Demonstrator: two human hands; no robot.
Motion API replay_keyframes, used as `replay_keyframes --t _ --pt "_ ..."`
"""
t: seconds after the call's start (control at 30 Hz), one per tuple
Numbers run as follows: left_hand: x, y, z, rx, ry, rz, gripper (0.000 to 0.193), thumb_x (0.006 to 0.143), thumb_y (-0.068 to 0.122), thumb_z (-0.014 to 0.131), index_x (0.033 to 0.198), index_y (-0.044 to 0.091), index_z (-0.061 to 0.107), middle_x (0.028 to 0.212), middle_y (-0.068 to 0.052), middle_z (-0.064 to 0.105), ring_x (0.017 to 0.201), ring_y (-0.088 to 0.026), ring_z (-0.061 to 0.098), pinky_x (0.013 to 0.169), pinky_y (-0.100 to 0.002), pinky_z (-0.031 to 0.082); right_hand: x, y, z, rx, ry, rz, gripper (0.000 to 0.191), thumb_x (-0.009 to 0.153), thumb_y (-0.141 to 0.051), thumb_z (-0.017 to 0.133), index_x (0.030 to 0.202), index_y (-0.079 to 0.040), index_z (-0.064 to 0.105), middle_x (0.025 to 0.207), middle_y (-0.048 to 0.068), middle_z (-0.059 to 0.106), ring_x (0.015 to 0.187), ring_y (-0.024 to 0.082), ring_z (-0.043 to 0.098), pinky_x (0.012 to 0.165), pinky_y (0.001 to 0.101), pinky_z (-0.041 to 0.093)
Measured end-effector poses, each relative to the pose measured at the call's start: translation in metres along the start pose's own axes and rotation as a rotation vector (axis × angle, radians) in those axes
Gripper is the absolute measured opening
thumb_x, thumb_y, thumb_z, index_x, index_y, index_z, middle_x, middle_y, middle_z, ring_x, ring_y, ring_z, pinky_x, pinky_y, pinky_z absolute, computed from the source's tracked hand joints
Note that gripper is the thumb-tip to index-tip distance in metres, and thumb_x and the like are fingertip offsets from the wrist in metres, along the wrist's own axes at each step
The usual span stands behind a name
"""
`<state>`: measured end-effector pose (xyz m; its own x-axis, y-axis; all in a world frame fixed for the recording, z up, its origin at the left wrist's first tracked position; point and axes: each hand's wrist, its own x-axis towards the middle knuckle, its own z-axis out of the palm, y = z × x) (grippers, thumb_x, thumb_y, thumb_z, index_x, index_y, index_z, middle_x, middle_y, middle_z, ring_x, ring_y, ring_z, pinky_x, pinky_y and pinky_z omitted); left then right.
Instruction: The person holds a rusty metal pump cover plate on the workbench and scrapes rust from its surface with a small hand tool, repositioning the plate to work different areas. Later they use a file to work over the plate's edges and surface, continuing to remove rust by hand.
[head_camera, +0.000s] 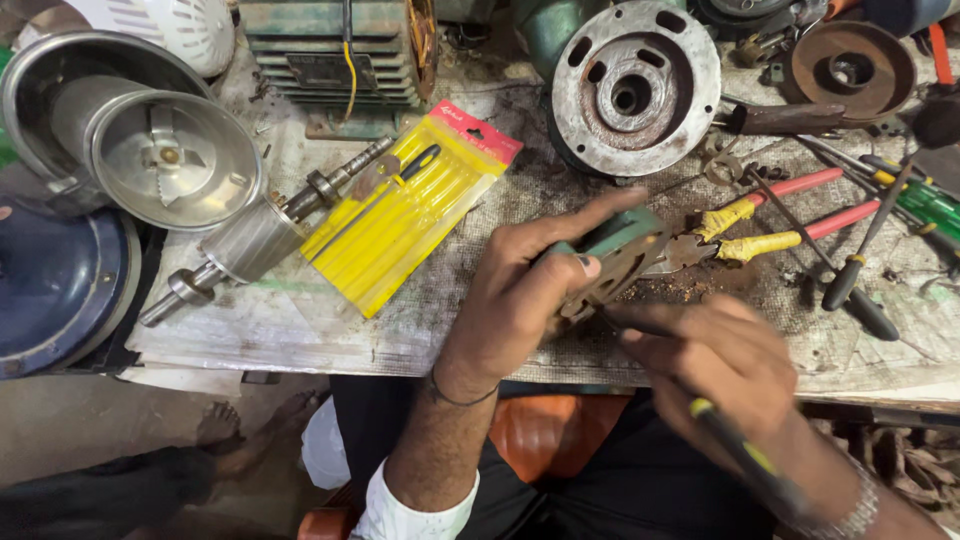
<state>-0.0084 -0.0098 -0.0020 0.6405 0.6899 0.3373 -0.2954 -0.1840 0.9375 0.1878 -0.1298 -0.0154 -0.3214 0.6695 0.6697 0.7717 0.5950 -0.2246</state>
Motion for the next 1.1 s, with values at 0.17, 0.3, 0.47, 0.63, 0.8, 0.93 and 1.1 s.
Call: replay_keyframes --t 0.17,0.3,0.47,0.63,0.8,0.93,1.1 --pt "0.000 0.003 -0.002 -0.106 0.010 -0.085 0.060 0.092 0.012 0.047 0.148 -0.006 0.059 0.117 -0.014 0.074 0.103 -0.016 0.066 0.101 -0.029 0.052 0.009 -0.010 -0.001 0.013 0.157 0.030 0.019 0.083 0.005 0.079 0.088 -0.006 0.064 0.103 0.014 0.076 0.063 0.014 0.065 0.053 0.0323 0.042" --pt "0.003 0.003 0.000 -0.243 0.055 -0.118 0.057 0.093 0.011 0.044 0.147 -0.008 0.056 0.124 -0.014 0.072 0.113 -0.016 0.067 0.107 -0.030 0.051 0.025 -0.014 -0.001 0.029 0.062 -0.007 0.018 0.077 0.007 0.076 0.090 -0.002 0.069 0.099 0.016 0.077 0.061 0.017 0.063 0.052 0.0334 0.044" --pt "0.005 -0.001 0.001 -0.165 0.089 -0.074 0.057 0.094 0.010 0.045 0.146 -0.009 0.057 0.126 -0.017 0.072 0.111 -0.017 0.067 0.107 -0.031 0.052 0.020 -0.013 -0.003 0.019 0.100 0.122 0.023 0.082 0.007 0.077 0.093 -0.008 0.064 0.099 0.011 0.076 0.068 0.017 0.068 0.060 0.0318 0.051" --pt "0.004 -0.002 0.000 -0.160 0.087 -0.078 0.057 0.093 0.012 0.044 0.146 -0.007 0.058 0.125 -0.017 0.073 0.111 -0.018 0.069 0.106 -0.031 0.054 0.004 -0.004 -0.005 0.022 0.109 0.088 0.024 0.082 0.007 0.076 0.097 -0.005 0.061 0.103 0.013 0.076 0.066 0.016 0.067 0.055 0.0312 0.044" --pt "0.003 -0.002 -0.001 -0.172 0.109 -0.069 0.057 0.094 0.011 0.043 0.145 -0.006 0.059 0.125 -0.016 0.073 0.112 -0.017 0.069 0.107 -0.031 0.053 0.007 0.002 0.000 0.064 0.064 0.023 0.022 0.083 0.007 0.076 0.094 -0.007 0.063 0.101 0.011 0.077 0.070 0.016 0.071 0.054 0.0315 0.042" --pt "0.003 -0.003 0.000 -0.174 0.093 -0.043 0.055 0.094 0.009 0.046 0.145 -0.008 0.059 0.128 -0.017 0.072 0.117 -0.017 0.066 0.112 -0.031 0.049 0.019 -0.003 -0.002 0.091 0.101 -0.018 0.020 0.081 0.004 0.076 0.093 -0.006 0.064 0.103 0.013 0.076 0.069 0.016 0.070 0.056 0.0331 0.045" --pt "0.004 -0.005 0.000 -0.178 0.092 -0.055 0.056 0.093 0.009 0.045 0.144 -0.008 0.060 0.127 -0.016 0.072 0.114 -0.017 0.067 0.109 -0.032 0.050 0.021 -0.007 -0.002 0.103 0.191 -0.035 0.020 0.081 0.007 0.074 0.091 -0.006 0.063 0.101 0.014 0.072 0.078 0.026 0.074 0.066 0.0386 0.055"
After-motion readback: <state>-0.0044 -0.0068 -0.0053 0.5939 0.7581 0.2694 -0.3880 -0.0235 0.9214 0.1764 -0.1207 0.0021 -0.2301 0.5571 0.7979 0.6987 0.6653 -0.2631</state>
